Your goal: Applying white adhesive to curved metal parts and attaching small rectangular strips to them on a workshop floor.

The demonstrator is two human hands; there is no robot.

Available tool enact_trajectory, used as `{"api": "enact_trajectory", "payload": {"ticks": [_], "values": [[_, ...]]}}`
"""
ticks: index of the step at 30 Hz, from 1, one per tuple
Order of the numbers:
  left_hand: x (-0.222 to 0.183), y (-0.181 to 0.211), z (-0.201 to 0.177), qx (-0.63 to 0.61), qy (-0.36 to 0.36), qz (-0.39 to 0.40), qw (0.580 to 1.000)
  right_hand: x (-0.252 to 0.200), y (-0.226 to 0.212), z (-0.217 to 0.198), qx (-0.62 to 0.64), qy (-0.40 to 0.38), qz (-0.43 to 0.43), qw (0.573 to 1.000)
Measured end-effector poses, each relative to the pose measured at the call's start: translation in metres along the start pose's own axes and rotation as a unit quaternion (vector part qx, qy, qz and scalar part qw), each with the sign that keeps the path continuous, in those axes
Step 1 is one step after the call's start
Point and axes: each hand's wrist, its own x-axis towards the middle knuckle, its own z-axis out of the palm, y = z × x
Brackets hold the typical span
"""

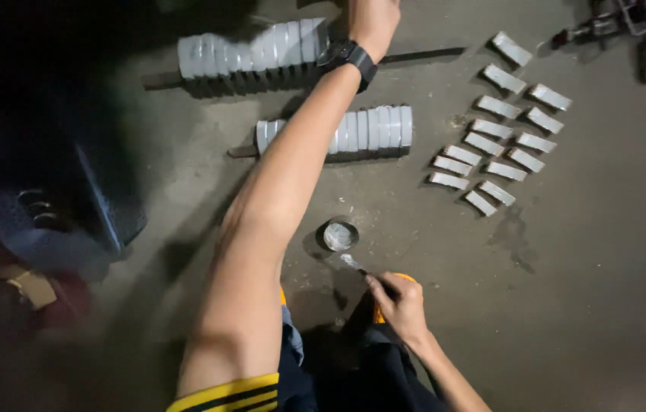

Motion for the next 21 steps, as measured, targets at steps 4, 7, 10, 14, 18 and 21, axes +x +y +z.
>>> {"api": "enact_trajectory", "payload": {"ticks": [4,7,10,14,18,21], "values": [[-0.026,-0.007,-0.016,-0.003,-0.003,-0.003,1.000,0.005,-0.012,0.002,-0.029,0.032,-0.014,0.999],[-0.080,0.010,-0.069,-0.006,-0.007,-0.012,1.000,0.002,-0.007,0.006,-0.034,0.016,-0.006,0.999],[-0.164,0.056,-0.169,-0.083,-0.058,0.131,0.986,0.001,-0.019,0.013,-0.030,0.028,-0.013,0.999],[-0.265,0.007,-0.255,0.010,-0.025,0.062,0.998,-0.002,-0.035,0.026,-0.038,0.046,-0.053,0.997],[-0.358,-0.060,-0.296,0.108,0.046,-0.114,0.986,-0.007,-0.059,0.036,-0.026,0.054,-0.095,0.994],[-0.423,-0.092,-0.270,0.139,0.018,-0.173,0.975,-0.009,-0.080,0.045,-0.053,0.039,-0.103,0.992]]}}
